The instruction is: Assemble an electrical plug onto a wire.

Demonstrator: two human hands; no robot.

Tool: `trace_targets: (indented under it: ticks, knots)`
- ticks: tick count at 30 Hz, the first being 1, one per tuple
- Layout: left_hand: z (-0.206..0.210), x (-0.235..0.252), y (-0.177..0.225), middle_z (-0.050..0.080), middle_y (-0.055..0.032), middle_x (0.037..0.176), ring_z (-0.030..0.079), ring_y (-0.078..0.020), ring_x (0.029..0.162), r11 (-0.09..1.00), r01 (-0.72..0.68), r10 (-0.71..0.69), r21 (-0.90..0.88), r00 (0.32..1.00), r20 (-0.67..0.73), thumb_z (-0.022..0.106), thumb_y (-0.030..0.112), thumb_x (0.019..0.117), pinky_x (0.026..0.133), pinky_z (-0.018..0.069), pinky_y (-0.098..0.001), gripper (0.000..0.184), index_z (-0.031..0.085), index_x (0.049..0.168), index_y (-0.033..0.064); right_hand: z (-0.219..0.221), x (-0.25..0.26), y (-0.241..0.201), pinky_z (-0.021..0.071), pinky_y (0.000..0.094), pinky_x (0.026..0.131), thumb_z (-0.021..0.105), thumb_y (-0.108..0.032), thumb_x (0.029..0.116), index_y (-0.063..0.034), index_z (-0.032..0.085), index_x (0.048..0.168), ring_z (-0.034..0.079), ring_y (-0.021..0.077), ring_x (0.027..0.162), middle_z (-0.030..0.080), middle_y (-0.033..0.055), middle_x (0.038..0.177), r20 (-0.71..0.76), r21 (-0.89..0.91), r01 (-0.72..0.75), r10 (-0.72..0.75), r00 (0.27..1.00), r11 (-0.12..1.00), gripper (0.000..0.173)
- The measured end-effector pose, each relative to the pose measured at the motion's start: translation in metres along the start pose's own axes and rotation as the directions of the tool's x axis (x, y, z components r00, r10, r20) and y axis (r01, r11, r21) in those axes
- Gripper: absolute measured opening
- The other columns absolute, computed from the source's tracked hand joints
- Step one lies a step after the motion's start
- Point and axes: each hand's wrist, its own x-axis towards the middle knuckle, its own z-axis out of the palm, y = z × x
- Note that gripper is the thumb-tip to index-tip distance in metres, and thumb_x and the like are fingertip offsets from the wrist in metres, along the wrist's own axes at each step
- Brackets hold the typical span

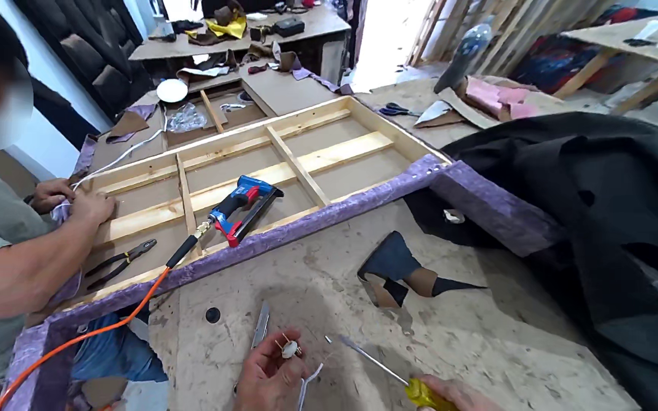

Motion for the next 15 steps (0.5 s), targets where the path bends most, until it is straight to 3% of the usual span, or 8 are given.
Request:
trace_targets:
  ticks: [4,8,15]
  knots:
    - [0.001,-0.004,0.0,0.072,-0.0075,0.11,0.07,-0.0128,0.086,1.0,-0.001,0.001,0.013,0.999,0.053,0.073,0.019,0.0945,0.077,0.0606,-0.0305,0.034,0.067,0.125,0.0045,-0.022,0.006,-0.028,0.0575,0.0452,0.065,0.067,-0.033,0.0991,-0.0059,0.075,0.118,0.07,0.0273,0.077,0.072,0.0184,0.094,0.046,-0.138,0.1,-0.095,0.994,0.985,0.034]
    - [-0.003,-0.008,0.002,0.071,-0.0057,0.111,0.069,-0.0123,0.09,0.998,0.005,0.007,-0.062,0.98,0.197,0.071,0.021,0.0958,0.082,0.0596,-0.0313,0.036,0.069,0.129,0.0075,-0.034,0.01,-0.045,0.0583,0.0443,0.065,0.068,-0.031,0.0984,-0.0066,0.075,0.12,0.072,0.0261,0.077,0.075,0.0177,0.097,0.128,-0.137,0.155,-0.138,0.982,0.978,0.033]
    - [-0.003,-0.01,0.006,0.07,-0.0074,0.115,0.07,-0.0145,0.095,0.999,0.004,0.011,-0.051,0.955,0.296,0.068,0.018,0.0983,0.085,0.0604,-0.0332,0.038,0.065,0.134,0.0051,-0.038,0.01,-0.055,0.0574,0.045,0.063,0.069,-0.03,0.0981,-0.0072,0.075,0.12,0.071,0.027,0.075,0.075,0.018,0.095,0.203,-0.129,0.151,-0.123,0.972,0.98,0.032]
